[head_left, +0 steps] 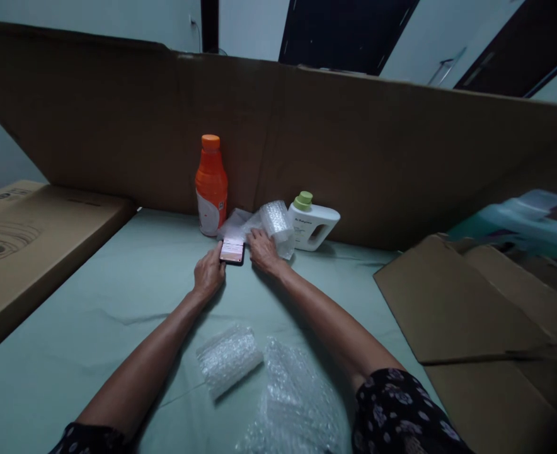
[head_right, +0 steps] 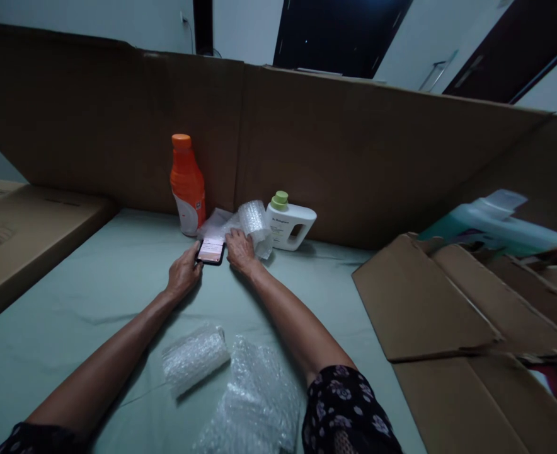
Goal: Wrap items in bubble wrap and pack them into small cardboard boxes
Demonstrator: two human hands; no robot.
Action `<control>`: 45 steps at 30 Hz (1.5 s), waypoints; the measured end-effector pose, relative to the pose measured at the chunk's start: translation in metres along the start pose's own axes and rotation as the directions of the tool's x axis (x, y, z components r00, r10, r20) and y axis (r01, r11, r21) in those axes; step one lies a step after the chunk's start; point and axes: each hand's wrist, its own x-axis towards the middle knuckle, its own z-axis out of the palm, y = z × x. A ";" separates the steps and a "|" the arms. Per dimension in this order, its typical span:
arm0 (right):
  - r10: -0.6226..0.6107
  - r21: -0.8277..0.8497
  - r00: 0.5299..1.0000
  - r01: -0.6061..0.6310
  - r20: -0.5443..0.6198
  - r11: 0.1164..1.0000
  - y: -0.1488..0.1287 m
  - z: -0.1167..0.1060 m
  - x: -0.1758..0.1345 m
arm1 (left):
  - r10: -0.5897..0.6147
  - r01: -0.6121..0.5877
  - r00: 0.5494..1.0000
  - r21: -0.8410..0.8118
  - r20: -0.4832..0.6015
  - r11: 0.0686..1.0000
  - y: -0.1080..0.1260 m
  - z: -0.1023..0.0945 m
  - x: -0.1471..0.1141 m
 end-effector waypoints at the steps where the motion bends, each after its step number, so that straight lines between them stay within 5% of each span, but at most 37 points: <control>1: -0.021 0.015 1.000 0.021 -0.001 1.000 -0.004 -0.004 -0.007 | -0.017 0.017 1.000 -0.022 0.002 1.000 0.000 -0.002 0.000; 5: -0.073 0.107 0.997 0.073 -0.002 0.992 -0.014 -0.020 -0.057 | -0.078 0.085 0.995 -0.105 0.069 0.991 0.000 -0.016 -0.009; 8: -0.108 0.291 0.994 0.097 0.022 0.952 0.003 -0.028 -0.123 | -0.084 0.138 0.969 -0.229 0.231 0.964 0.000 -0.040 -0.030; 12: -0.119 0.547 0.971 -0.015 0.208 0.837 0.041 -0.027 -0.234 | -0.015 0.267 0.831 -0.374 0.556 0.888 0.004 -0.084 -0.090; 14: -0.047 0.580 0.972 -0.099 0.231 0.808 0.048 -0.022 -0.284 | 0.038 0.220 0.792 -0.344 0.609 0.913 0.009 -0.095 -0.129; 17: -0.008 0.623 0.981 -0.118 0.196 0.774 0.024 -0.019 -0.338 | 0.164 -0.019 0.820 -0.261 0.548 0.965 0.019 -0.092 -0.183; 21: -0.055 0.601 0.991 -0.030 0.124 0.799 -0.033 -0.017 -0.364 | 0.395 -0.381 0.805 -0.126 0.442 0.916 0.027 -0.075 -0.222; 24: -0.086 0.557 0.995 0.043 0.052 0.829 -0.040 -0.023 -0.366 | 0.478 -0.486 0.790 -0.082 0.384 0.870 0.024 -0.073 -0.227; 28: 0.035 0.380 0.991 0.016 -0.127 0.925 -0.003 -0.070 -0.388 | 0.421 -0.420 0.829 -0.087 0.370 0.903 0.016 -0.082 -0.232; 31: 0.211 0.078 0.911 -0.195 -0.355 0.978 0.039 -0.117 -0.419 | 0.270 -0.256 0.904 -0.085 0.331 0.963 0.016 -0.085 -0.240; 34: 0.358 -0.218 0.794 -0.510 -0.491 0.832 0.077 -0.144 -0.454 | 0.121 -0.100 0.951 -0.085 0.283 0.991 0.026 -0.083 -0.245; 37: 0.467 -0.327 0.758 -0.630 -0.455 0.704 0.104 -0.145 -0.484 | 0.114 -0.087 0.960 -0.114 0.256 0.990 0.047 -0.079 -0.239; 40: 0.404 -0.291 0.793 -0.562 -0.457 0.774 0.111 -0.136 -0.500 | 0.215 -0.181 0.931 -0.140 0.294 0.973 0.066 -0.070 -0.228; 45: 0.115 -0.137 0.835 -0.221 -0.538 0.966 0.083 -0.143 -0.505 | 0.338 -0.325 0.856 -0.100 0.391 0.940 0.078 -0.054 -0.222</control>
